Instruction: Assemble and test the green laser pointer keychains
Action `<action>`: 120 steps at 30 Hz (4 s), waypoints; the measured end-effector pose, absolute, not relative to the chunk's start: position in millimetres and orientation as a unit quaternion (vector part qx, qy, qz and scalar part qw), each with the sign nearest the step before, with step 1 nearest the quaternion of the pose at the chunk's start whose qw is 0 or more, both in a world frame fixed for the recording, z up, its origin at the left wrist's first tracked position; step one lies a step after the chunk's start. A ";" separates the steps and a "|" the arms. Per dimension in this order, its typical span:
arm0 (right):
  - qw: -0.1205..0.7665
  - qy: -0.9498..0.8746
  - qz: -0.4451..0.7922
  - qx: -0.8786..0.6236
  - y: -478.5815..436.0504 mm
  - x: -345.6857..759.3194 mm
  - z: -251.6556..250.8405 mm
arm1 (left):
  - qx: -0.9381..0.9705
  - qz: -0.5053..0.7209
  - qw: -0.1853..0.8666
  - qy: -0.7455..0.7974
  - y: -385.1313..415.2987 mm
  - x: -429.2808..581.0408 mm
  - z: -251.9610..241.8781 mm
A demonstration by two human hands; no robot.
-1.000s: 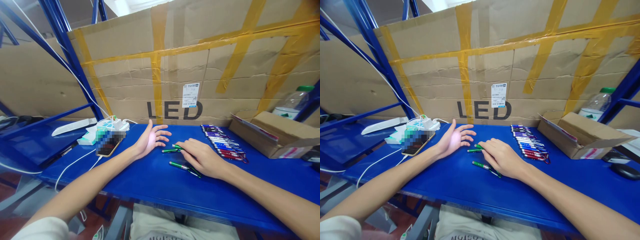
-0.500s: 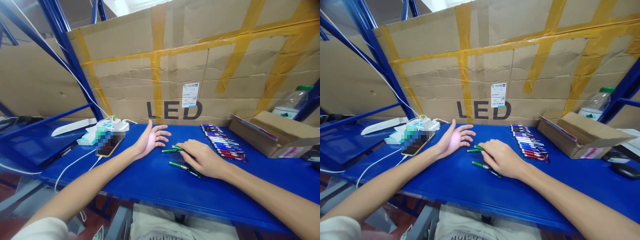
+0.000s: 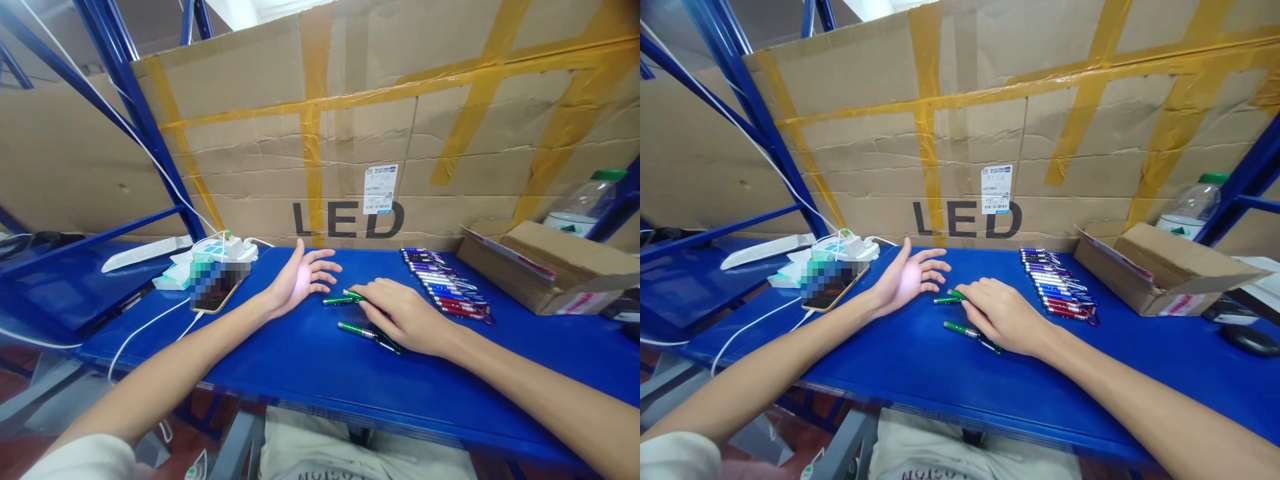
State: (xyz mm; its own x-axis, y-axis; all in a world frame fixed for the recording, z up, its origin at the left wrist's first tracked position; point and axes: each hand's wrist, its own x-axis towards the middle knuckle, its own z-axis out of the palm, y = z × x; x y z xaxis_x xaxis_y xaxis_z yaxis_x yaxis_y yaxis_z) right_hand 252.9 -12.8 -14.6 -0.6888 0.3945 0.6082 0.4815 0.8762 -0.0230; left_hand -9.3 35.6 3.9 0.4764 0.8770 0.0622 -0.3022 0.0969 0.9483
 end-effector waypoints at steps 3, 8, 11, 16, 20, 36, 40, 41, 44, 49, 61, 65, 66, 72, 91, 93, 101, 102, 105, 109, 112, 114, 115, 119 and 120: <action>0.318 -0.915 -0.075 -0.236 -12.8 252.8 -14.7 | 0.519 0.427 0.686 0.278 35.1 -9.4 4.1; 0.315 -0.916 -0.076 -0.237 -12.7 252.8 -15.1 | 0.521 0.425 0.685 0.281 34.5 -9.2 4.6; 0.314 -0.916 -0.077 -0.238 -12.4 253.1 -15.5 | 0.519 0.422 0.688 0.280 34.3 -9.2 5.1; 0.309 -0.917 -0.078 -0.241 -12.1 253.5 -15.6 | 0.521 0.422 0.688 0.278 34.2 -9.4 4.9; 0.308 -0.916 -0.079 -0.245 -12.3 253.4 -14.7 | 0.522 0.420 0.689 0.277 34.3 -9.4 4.3; 0.297 -0.912 -0.060 -0.278 -11.9 252.9 -16.3 | 0.529 0.412 0.690 0.273 34.2 -9.5 4.1; 0.296 -0.912 -0.054 -0.279 -11.7 252.8 -17.0 | 0.530 0.410 0.692 0.271 34.2 -9.2 4.2; 0.295 -0.912 -0.055 -0.278 -11.6 252.8 -17.1 | 0.530 0.410 0.692 0.271 34.2 -9.1 4.2; 0.294 -0.912 -0.058 -0.280 -11.5 252.9 -17.4 | 0.529 0.410 0.692 0.270 34.5 -9.2 3.8; 0.293 -0.912 -0.062 -0.281 -11.3 253.4 -17.5 | 0.531 0.406 0.693 0.270 34.8 -9.8 3.1; 0.290 -0.915 -0.070 -0.271 -11.4 253.0 -17.0 | 0.536 0.399 0.693 0.270 35.1 -9.7 2.5; 0.288 -0.915 -0.070 -0.273 -11.2 252.9 -17.2 | 0.539 0.394 0.695 0.266 35.5 -10.0 1.7; 0.287 -0.915 -0.069 -0.274 -11.4 252.9 -17.1 | 0.539 0.393 0.696 0.264 35.6 -10.1 1.6; 0.287 -0.917 -0.071 -0.267 -12.2 253.0 -16.9 | 0.540 0.390 0.697 0.265 35.1 -9.8 1.7; 0.303 -0.916 -0.082 -0.251 -13.1 252.3 -15.7 | 0.542 0.382 0.699 0.266 33.6 -8.9 3.2; 0.305 -0.915 -0.085 -0.250 -13.0 252.5 -15.8 | 0.542 0.381 0.701 0.265 33.7 -9.0 2.9; 0.314 -0.913 -0.091 -0.242 -12.0 252.8 -16.0 | 0.538 0.382 0.702 0.268 33.3 -9.3 3.5; 0.314 -0.914 -0.089 -0.242 -11.9 252.7 -15.9 | 0.537 0.382 0.702 0.269 33.3 -9.1 3.6; 0.312 -0.913 -0.081 -0.248 -12.0 252.6 -15.9 | 0.539 0.380 0.702 0.270 33.4 -8.8 3.5; 0.307 -0.914 -0.070 -0.257 -12.2 253.0 -16.6 | 0.542 0.378 0.702 0.266 34.1 -8.8 2.4; 0.305 -0.915 -0.073 -0.252 -12.2 253.2 -16.8 | 0.544 0.377 0.702 0.264 34.7 -9.1 1.6; 0.304 -0.916 -0.076 -0.252 -12.0 253.1 -16.8 | 0.544 0.375 0.704 0.262 34.9 -9.3 1.4; 0.304 -0.916 -0.076 -0.253 -11.8 253.0 -16.9 | 0.543 0.374 0.704 0.262 35.0 -9.4 1.3; 0.301 -0.914 -0.065 -0.264 -11.5 252.6 -17.4 | 0.545 0.374 0.703 0.261 34.9 -9.5 1.4; 0.300 -0.913 -0.061 -0.268 -11.6 252.6 -17.5 | 0.545 0.373 0.704 0.261 34.9 -9.4 1.4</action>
State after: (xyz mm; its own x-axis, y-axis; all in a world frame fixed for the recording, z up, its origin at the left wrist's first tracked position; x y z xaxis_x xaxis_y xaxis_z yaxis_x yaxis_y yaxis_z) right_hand 252.6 -11.6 -17.5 -0.6758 0.4531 0.5814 0.5259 0.8490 -0.0503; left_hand -9.4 34.9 1.4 0.5850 0.8100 0.0402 -0.2414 0.1266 0.9621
